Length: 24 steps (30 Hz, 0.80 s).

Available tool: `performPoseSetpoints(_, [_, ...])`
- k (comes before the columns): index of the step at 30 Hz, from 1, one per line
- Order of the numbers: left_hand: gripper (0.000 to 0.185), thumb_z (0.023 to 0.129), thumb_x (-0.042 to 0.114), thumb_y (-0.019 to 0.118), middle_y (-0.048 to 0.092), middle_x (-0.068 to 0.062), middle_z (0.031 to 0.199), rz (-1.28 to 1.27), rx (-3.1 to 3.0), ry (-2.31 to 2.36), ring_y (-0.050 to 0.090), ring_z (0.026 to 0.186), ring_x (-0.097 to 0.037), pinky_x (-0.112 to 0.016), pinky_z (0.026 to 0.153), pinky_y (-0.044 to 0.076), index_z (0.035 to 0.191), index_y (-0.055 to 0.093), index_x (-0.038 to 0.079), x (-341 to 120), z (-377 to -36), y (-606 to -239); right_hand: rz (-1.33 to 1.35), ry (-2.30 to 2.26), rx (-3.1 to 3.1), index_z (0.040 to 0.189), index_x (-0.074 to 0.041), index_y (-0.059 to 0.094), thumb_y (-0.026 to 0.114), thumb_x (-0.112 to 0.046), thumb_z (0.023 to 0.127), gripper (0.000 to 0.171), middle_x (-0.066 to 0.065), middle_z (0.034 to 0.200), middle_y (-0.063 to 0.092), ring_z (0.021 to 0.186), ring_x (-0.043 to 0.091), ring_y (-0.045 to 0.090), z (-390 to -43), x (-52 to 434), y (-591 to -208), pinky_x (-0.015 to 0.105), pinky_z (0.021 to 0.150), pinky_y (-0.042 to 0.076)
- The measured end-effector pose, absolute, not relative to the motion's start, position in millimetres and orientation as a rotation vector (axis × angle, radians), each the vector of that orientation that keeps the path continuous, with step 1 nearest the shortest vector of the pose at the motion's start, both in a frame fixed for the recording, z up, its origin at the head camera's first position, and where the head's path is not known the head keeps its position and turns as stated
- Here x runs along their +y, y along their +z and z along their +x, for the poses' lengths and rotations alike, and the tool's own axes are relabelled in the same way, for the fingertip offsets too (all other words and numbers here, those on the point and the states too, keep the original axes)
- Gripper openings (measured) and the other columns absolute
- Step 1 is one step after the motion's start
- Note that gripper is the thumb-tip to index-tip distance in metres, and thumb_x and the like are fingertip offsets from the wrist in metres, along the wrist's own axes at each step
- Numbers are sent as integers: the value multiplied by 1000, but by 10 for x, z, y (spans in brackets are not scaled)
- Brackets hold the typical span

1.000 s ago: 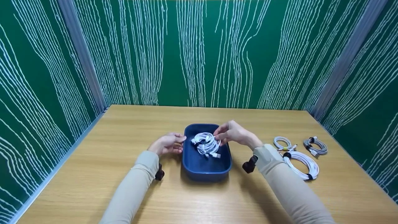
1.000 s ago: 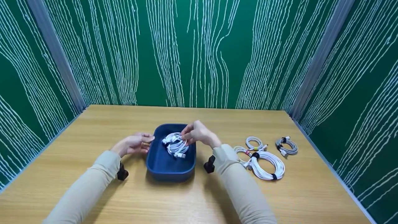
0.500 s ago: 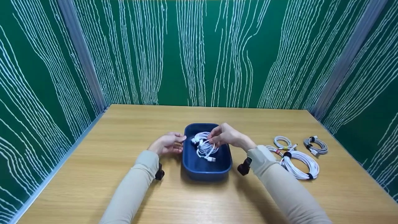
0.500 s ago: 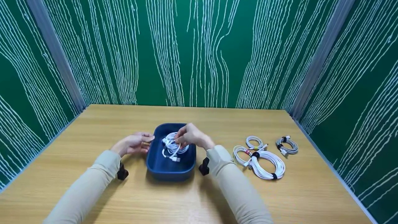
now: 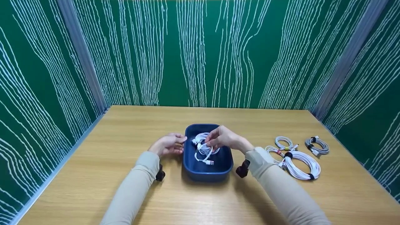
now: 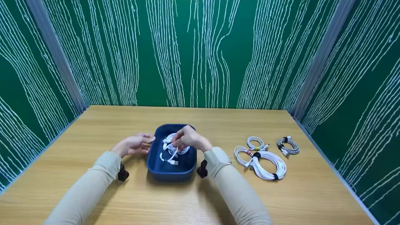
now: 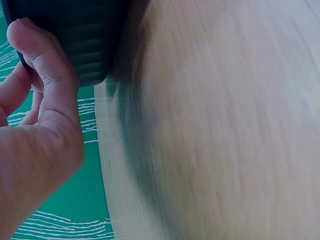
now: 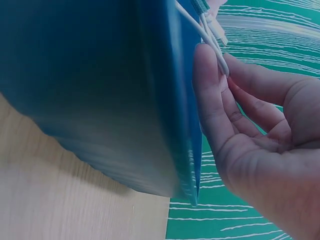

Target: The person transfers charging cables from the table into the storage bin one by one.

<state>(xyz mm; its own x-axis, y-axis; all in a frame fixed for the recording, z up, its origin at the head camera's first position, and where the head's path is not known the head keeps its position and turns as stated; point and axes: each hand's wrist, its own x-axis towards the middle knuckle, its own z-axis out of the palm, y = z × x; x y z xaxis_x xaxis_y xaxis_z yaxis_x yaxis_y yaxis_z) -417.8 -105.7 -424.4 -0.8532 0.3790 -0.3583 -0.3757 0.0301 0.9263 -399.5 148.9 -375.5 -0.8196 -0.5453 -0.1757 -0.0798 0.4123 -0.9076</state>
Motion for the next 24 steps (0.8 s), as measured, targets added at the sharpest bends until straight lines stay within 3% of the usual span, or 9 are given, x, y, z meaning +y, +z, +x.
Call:
performPoseSetpoints(6, [9,97,13,56,54,-3,73,-12,1777,1889,53,60,-15,-22,56,49,93,48,14,-1058,-4175,-4252,-532,-1428,2185,107,16,61,63,4,88,22,5,77,66,58,11,63,-3988,1442,-3788,26,61,58])
performPoseSetpoints(13, [8,97,14,56,55,-3,73,-11,1771,1888,54,60,-15,-22,56,50,93,49,14,-1049,-4177,-4227,-525,-1402,2224,101,11,65,65,4,87,16,5,75,66,57,12,63,-3951,1402,-3766,26,61,58])
performPoseSetpoints(19, [7,97,15,56,55,-3,73,-16,1765,1883,54,60,-15,-23,56,50,94,50,13,-1061,-4175,-4248,-544,-1358,2238,103,11,65,67,2,86,19,7,79,67,59,13,65,-3929,1377,-3775,37,70,60])
performPoseSetpoints(24, [7,97,14,56,55,-3,73,-14,1757,1890,54,61,-15,-23,57,49,94,50,14,-1060,-4167,-4241,-601,-1254,2292,109,7,67,67,-6,89,24,21,97,70,71,17,68,-3910,1368,-3763,40,78,59])
